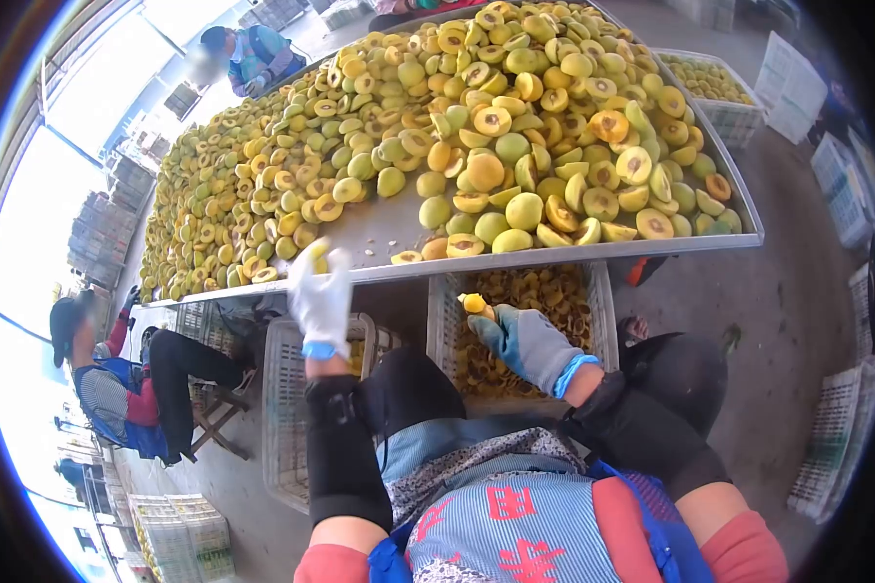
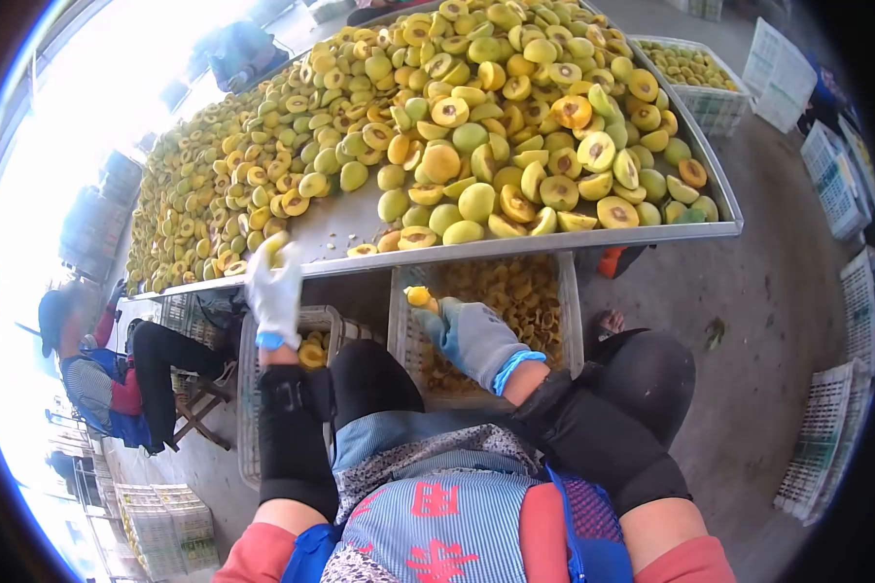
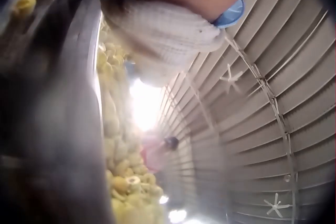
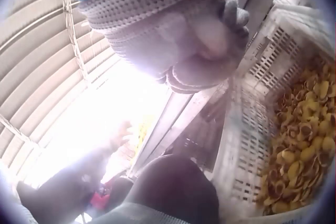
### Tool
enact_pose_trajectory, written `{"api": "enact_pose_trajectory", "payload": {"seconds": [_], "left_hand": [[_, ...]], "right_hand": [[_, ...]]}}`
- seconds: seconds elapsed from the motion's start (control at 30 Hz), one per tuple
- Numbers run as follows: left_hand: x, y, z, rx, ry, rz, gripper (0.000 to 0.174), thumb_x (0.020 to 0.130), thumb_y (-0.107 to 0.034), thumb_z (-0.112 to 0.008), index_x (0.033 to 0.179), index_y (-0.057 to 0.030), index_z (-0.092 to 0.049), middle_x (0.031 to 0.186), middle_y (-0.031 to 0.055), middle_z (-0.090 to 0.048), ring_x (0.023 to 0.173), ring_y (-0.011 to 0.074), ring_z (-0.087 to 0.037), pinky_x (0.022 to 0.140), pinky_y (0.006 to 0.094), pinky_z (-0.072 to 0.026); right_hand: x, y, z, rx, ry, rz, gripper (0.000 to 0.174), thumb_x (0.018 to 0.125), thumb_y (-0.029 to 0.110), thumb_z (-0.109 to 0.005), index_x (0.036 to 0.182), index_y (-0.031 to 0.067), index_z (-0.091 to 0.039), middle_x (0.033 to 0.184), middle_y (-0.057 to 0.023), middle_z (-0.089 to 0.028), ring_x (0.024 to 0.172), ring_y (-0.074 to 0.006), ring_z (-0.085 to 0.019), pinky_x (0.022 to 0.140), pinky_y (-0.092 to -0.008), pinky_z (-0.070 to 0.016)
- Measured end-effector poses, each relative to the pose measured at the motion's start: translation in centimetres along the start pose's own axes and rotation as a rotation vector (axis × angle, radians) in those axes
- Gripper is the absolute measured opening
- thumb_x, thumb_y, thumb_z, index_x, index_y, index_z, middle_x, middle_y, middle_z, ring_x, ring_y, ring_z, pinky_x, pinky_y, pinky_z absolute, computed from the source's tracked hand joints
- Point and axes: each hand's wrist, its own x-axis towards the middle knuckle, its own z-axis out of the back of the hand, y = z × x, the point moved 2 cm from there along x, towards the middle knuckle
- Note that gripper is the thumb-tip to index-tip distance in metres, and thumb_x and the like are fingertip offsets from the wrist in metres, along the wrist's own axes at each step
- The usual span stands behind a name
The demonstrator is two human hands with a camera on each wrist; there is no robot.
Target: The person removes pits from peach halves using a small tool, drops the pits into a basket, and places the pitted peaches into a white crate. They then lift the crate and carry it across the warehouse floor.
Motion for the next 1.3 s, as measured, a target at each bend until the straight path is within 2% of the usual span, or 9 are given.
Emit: {"api": "enact_pose_trajectory", "payload": {"seconds": [0.3,0.53,0.6,0.63,0.8,0.83,0.93,1.03,1.3], "left_hand": [[5.4,-5.3,-17.6,0.131,0.523,-0.195,0.046,0.081,-0.037,-0.075,0.114,-0.0072,-0.063,0.106,0.0130,-0.069,0.099,0.0322,-0.067,0.085,0.0399,-0.0544],[1.8,-5.5,-8.9,-1.484,0.599,0.421,0.040,0.097,-0.022,-0.064,0.130,-0.0009,-0.056,0.117,0.0150,-0.067,0.098,0.0209,-0.067,0.080,0.0341,-0.0585],[-0.6,-8.2,-7.0,-1.447,0.604,0.394,0.040,0.103,-0.027,-0.053,0.131,0.0026,-0.055,0.121,0.0185,-0.066,0.102,0.0248,-0.067,0.087,0.0376,-0.0588],[-1.9,-10.5,-5.3,-0.697,0.423,-0.269,0.047,0.107,-0.033,-0.042,0.134,0.0040,-0.053,0.121,0.0202,-0.065,0.104,0.0274,-0.067,0.088,0.0388,-0.0589],[-5.4,-14.3,-4.2,-1.335,0.539,0.480,0.033,0.104,-0.020,-0.044,0.124,0.0026,-0.059,0.109,0.0133,-0.066,0.097,0.0192,-0.065,0.087,0.0305,-0.0544],[-5.8,-15.0,-3.8,-1.403,0.533,0.568,0.027,0.102,-0.014,-0.048,0.121,0.0019,-0.060,0.104,0.0100,-0.067,0.094,0.0153,-0.064,0.084,0.0271,-0.0536],[-6.4,-16.2,-2.6,-0.858,0.327,0.043,0.026,0.102,-0.014,-0.045,0.115,0.0008,-0.062,0.098,0.0078,-0.065,0.090,0.0156,-0.062,0.080,0.0283,-0.0516],[-7.2,-15.8,-4.9,-1.043,0.272,0.376,0.031,0.102,-0.025,-0.045,0.108,-0.0026,-0.065,0.092,0.0087,-0.066,0.077,0.0170,-0.060,0.068,0.0294,-0.0499],[-7.5,-16.9,-5.4,-1.274,0.606,0.303,0.044,0.093,-0.043,-0.061,0.118,-0.0068,-0.061,0.107,0.0196,-0.069,0.089,0.0360,-0.066,0.079,0.0461,-0.0534]], "right_hand": [[0.9,-1.0,1.7,-0.047,-0.155,-0.095,0.040,0.097,0.041,-0.058,0.101,0.0018,-0.064,0.086,-0.0292,-0.066,0.087,-0.0473,-0.064,0.074,-0.0542,-0.0517],[0.6,2.2,2.2,0.145,-0.213,0.109,0.025,0.099,0.025,-0.062,0.104,0.0004,-0.066,0.088,-0.0205,-0.070,0.077,-0.0297,-0.067,0.068,-0.0376,-0.0516],[1.2,2.5,1.4,0.321,-0.205,0.137,0.025,0.101,0.024,-0.060,0.107,-0.0001,-0.066,0.088,-0.0153,-0.072,0.075,-0.0162,-0.064,0.068,-0.0336,-0.0511],[1.2,2.9,1.3,0.344,-0.218,0.174,0.026,0.102,0.024,-0.059,0.109,-0.0005,-0.066,0.088,-0.0127,-0.072,0.077,-0.0128,-0.061,0.069,-0.0324,-0.0509],[1.4,3.0,1.0,0.542,-0.193,0.209,0.042,0.102,0.038,-0.057,0.114,-0.0018,-0.065,0.092,-0.0229,-0.072,0.084,-0.0300,-0.071,0.075,-0.0402,-0.0531],[1.2,3.3,1.4,0.546,-0.152,0.186,0.042,0.102,0.037,-0.057,0.117,-0.0019,-0.065,0.094,-0.0207,-0.072,0.087,-0.0163,-0.066,0.077,-0.0375,-0.0531],[1.2,1.9,-0.2,0.771,-0.118,0.211,0.037,0.103,0.034,-0.057,0.112,-0.0010,-0.066,0.091,-0.0157,-0.072,0.086,-0.0119,-0.062,0.077,-0.0372,-0.0526],[1.2,1.3,-1.7,1.572,0.279,0.075,0.013,0.100,0.012,-0.058,0.108,0.0073,-0.068,0.099,0.0009,-0.066,0.092,-0.0101,-0.056,0.084,-0.0277,-0.0506],[5.7,-2.9,-3.7,0.605,-0.143,0.156,0.038,0.103,0.035,-0.049,0.108,0.0024,-0.068,0.092,-0.0182,-0.071,0.082,-0.0259,-0.067,0.078,-0.0400,-0.0506]]}}
